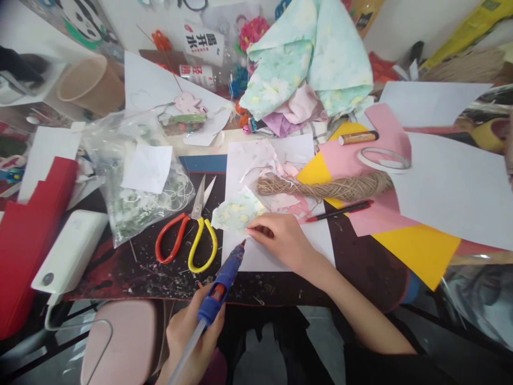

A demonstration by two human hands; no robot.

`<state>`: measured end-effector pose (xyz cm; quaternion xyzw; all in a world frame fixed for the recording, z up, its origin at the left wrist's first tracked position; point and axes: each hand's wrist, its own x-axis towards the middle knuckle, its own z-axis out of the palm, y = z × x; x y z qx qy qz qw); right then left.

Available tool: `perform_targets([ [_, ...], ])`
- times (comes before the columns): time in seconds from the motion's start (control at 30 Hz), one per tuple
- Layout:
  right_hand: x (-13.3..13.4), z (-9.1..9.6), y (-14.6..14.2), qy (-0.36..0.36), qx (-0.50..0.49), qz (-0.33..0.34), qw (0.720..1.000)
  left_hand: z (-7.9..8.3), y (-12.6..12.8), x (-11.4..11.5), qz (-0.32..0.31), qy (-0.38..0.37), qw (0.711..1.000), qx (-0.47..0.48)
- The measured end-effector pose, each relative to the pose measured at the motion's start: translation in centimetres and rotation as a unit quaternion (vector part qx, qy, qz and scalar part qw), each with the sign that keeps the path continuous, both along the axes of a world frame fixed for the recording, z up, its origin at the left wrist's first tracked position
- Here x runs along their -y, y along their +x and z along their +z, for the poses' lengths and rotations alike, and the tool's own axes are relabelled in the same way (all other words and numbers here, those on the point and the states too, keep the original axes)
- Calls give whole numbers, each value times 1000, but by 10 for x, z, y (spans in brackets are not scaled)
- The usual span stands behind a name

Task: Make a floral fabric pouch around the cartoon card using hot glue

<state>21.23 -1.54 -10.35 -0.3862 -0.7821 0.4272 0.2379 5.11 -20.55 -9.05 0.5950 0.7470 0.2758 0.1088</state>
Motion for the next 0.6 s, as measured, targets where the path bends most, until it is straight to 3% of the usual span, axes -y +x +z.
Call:
perform_targets([
  [0.17, -1, -1, 0, 4, -4, 0, 1000, 7, 2, -3, 0, -42, 999, 9],
  [0.6, -1, 0, 0, -1, 5, 3, 1000, 7, 3, -2, -16, -62, 997, 52],
])
